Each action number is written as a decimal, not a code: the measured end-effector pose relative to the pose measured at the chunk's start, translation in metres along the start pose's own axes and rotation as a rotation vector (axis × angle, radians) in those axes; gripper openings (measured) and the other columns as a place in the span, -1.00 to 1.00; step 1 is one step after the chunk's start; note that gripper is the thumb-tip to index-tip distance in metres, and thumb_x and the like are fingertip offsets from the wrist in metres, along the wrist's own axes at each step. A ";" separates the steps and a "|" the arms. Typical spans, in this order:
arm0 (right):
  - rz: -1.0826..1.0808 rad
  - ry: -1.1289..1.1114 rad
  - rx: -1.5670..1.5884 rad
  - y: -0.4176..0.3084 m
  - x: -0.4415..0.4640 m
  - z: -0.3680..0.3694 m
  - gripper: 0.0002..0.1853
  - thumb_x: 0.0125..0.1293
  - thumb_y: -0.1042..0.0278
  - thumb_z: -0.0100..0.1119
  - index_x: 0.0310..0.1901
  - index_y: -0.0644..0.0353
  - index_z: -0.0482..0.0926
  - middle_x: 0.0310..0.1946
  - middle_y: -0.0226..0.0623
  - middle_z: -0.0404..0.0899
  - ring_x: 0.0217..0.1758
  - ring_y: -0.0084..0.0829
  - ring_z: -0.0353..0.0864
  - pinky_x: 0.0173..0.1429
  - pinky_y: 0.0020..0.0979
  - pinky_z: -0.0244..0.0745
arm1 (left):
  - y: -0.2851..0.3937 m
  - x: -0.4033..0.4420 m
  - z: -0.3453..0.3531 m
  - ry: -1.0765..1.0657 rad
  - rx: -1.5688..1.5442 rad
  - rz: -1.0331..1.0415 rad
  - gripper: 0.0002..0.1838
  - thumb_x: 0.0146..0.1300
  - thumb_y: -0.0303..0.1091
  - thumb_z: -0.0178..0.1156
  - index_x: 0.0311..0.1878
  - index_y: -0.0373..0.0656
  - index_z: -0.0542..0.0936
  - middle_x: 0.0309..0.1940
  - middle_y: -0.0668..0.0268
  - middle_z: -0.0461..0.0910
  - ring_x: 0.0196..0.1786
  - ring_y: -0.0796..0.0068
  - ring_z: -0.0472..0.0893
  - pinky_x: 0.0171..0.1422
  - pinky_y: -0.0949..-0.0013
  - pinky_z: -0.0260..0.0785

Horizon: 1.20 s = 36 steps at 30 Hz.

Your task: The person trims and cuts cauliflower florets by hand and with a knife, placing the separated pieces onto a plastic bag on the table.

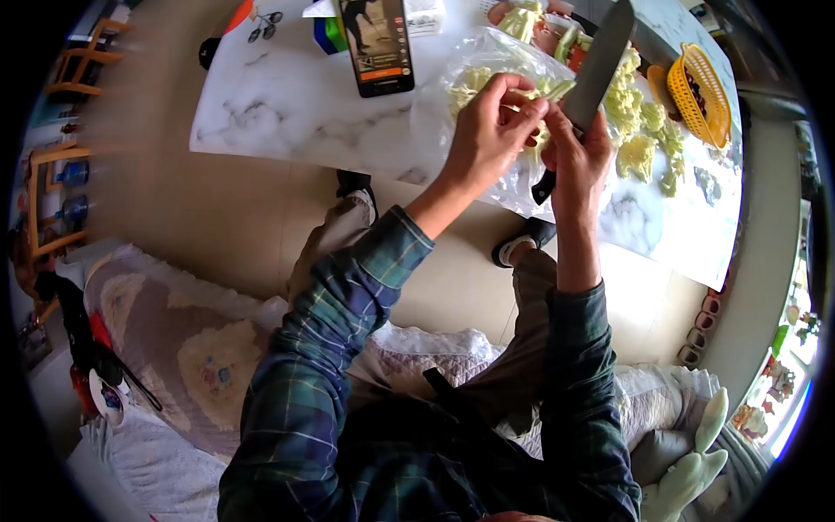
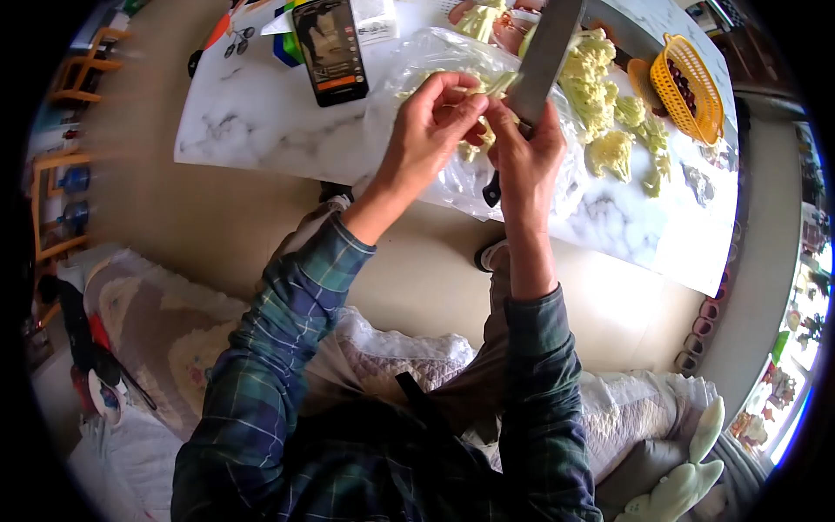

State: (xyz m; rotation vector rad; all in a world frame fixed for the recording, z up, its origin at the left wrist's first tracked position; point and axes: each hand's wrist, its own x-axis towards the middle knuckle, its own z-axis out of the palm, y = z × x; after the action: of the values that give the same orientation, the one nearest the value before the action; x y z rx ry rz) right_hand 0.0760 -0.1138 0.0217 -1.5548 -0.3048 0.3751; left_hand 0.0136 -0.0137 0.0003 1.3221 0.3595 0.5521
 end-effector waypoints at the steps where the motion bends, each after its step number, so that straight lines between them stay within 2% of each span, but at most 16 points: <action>1: 0.001 0.000 0.012 0.001 0.000 -0.002 -0.81 0.31 0.36 0.26 -0.12 0.24 0.55 -0.51 -0.50 0.56 -0.61 -0.79 0.31 -0.60 -0.68 0.14 | 0.001 0.000 0.000 -0.052 -0.106 -0.083 -0.73 0.35 -0.29 0.20 -0.07 -0.32 0.52 -0.29 0.27 0.59 -0.33 0.57 0.59 -0.29 0.51 0.50; 2: -0.011 -0.033 0.042 0.004 0.001 -0.003 -0.81 0.32 0.34 0.26 -0.13 0.24 0.56 -0.50 -0.48 0.59 -0.62 -0.78 0.32 -0.59 -0.68 0.15 | -0.001 0.001 0.003 0.021 -0.138 -0.008 -0.78 0.33 -0.34 0.21 -0.12 -0.34 0.58 -0.40 0.31 0.62 -0.40 0.61 0.61 -0.32 0.54 0.51; 6: 0.054 -0.105 0.118 -0.009 -0.003 -0.008 -0.64 0.47 0.10 0.03 0.09 0.17 0.58 -0.60 -0.59 0.41 -0.67 -0.80 0.16 -0.60 -0.65 0.08 | 0.007 0.004 -0.008 0.065 -0.173 -0.092 -0.80 0.35 -0.43 0.17 -0.10 -0.41 0.58 -0.34 0.19 0.65 -0.35 0.49 0.67 -0.23 0.47 0.60; 9: 0.034 -0.077 0.069 -0.015 -0.002 -0.007 -0.61 0.49 0.09 -0.01 0.12 0.19 0.57 -0.63 -0.56 0.40 -0.65 -0.80 0.20 -0.58 -0.65 0.09 | 0.013 0.004 -0.011 0.078 -0.127 -0.122 -0.81 0.35 -0.45 0.17 -0.10 -0.42 0.58 -0.35 0.20 0.65 -0.36 0.49 0.68 -0.21 0.48 0.60; 11: 0.016 -0.088 0.035 -0.013 -0.002 -0.007 -0.61 0.50 0.09 -0.02 0.12 0.19 0.57 -0.64 -0.55 0.40 -0.64 -0.79 0.22 -0.57 -0.65 0.10 | 0.010 0.002 -0.012 0.050 0.054 -0.050 -0.76 0.34 -0.39 0.21 -0.05 -0.39 0.59 -0.33 0.21 0.66 -0.32 0.49 0.69 -0.16 0.49 0.59; 13: -0.004 -0.101 0.002 -0.013 -0.003 -0.007 -0.61 0.50 0.09 -0.03 0.12 0.19 0.57 -0.64 -0.55 0.40 -0.63 -0.78 0.24 -0.56 -0.66 0.11 | 0.006 0.002 -0.011 0.056 0.112 -0.029 -0.78 0.33 -0.42 0.21 -0.06 -0.39 0.60 -0.35 0.26 0.66 -0.31 0.53 0.68 -0.17 0.52 0.57; 15: 0.015 -0.115 0.020 -0.015 -0.004 -0.007 -0.61 0.50 0.09 -0.03 0.11 0.20 0.58 -0.65 -0.56 0.39 -0.61 -0.78 0.26 -0.55 -0.66 0.12 | 0.004 0.002 -0.010 0.110 0.271 0.098 -0.87 0.29 -0.48 0.23 -0.17 -0.35 0.63 -0.38 0.26 0.67 -0.38 0.59 0.66 -0.25 0.52 0.51; 16: 0.001 -0.117 -0.003 -0.015 -0.003 -0.008 -0.61 0.50 0.09 -0.03 0.10 0.20 0.58 -0.66 -0.56 0.37 -0.62 -0.78 0.25 -0.56 -0.65 0.10 | 0.003 0.003 -0.010 0.110 0.270 0.098 -0.87 0.29 -0.48 0.23 -0.17 -0.35 0.63 -0.38 0.26 0.67 -0.38 0.59 0.66 -0.25 0.52 0.51; 18: -0.003 -0.131 -0.003 -0.014 -0.002 -0.010 -0.61 0.50 0.08 -0.03 0.10 0.21 0.59 -0.66 -0.56 0.37 -0.63 -0.78 0.24 -0.56 -0.65 0.09 | 0.002 0.003 -0.011 0.139 0.334 0.209 -0.87 0.24 -0.50 0.27 -0.17 -0.31 0.63 -0.38 0.24 0.66 -0.38 0.54 0.66 -0.25 0.50 0.49; 21: -0.004 -0.140 -0.007 -0.017 -0.004 -0.011 -0.60 0.50 0.07 -0.03 0.09 0.20 0.59 -0.68 -0.56 0.36 -0.64 -0.78 0.23 -0.56 -0.64 0.09 | 0.003 0.005 -0.012 0.169 0.417 0.244 -0.86 0.20 -0.50 0.29 -0.17 -0.28 0.63 -0.35 0.23 0.66 -0.35 0.47 0.67 -0.25 0.48 0.50; 25: 0.031 -0.129 -0.067 -0.017 -0.005 -0.010 -0.61 0.49 0.06 -0.02 0.06 0.17 0.61 -0.69 -0.55 0.36 -0.64 -0.76 0.23 -0.56 -0.62 0.11 | 0.001 0.006 -0.013 0.179 0.417 0.307 -0.85 0.19 -0.50 0.30 -0.16 -0.25 0.63 -0.31 0.22 0.65 -0.32 0.43 0.68 -0.24 0.45 0.50; 27: 0.027 -0.138 -0.075 -0.016 -0.005 -0.010 -0.62 0.49 0.05 -0.02 0.05 0.16 0.62 -0.69 -0.55 0.37 -0.64 -0.76 0.24 -0.55 -0.61 0.13 | 0.002 0.005 -0.013 0.151 0.484 0.304 -0.84 0.27 -0.54 0.23 -0.10 -0.32 0.62 -0.27 0.31 0.65 -0.27 0.61 0.65 -0.13 0.56 0.50; 36: 0.039 -0.144 -0.093 -0.013 -0.005 -0.009 -0.61 0.48 0.03 -0.01 -0.03 0.19 0.63 -0.70 -0.53 0.39 -0.64 -0.72 0.27 -0.54 -0.59 0.18 | 0.005 0.006 -0.014 0.168 0.512 0.361 -0.86 0.24 -0.60 0.22 -0.13 -0.32 0.62 -0.24 0.30 0.62 -0.25 0.59 0.64 -0.13 0.52 0.52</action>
State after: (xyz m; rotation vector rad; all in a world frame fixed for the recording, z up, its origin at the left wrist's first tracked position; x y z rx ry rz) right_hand 0.0755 -0.1244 0.0353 -1.6303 -0.4090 0.5102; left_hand 0.0097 0.0020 0.0020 1.8584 0.4191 0.9175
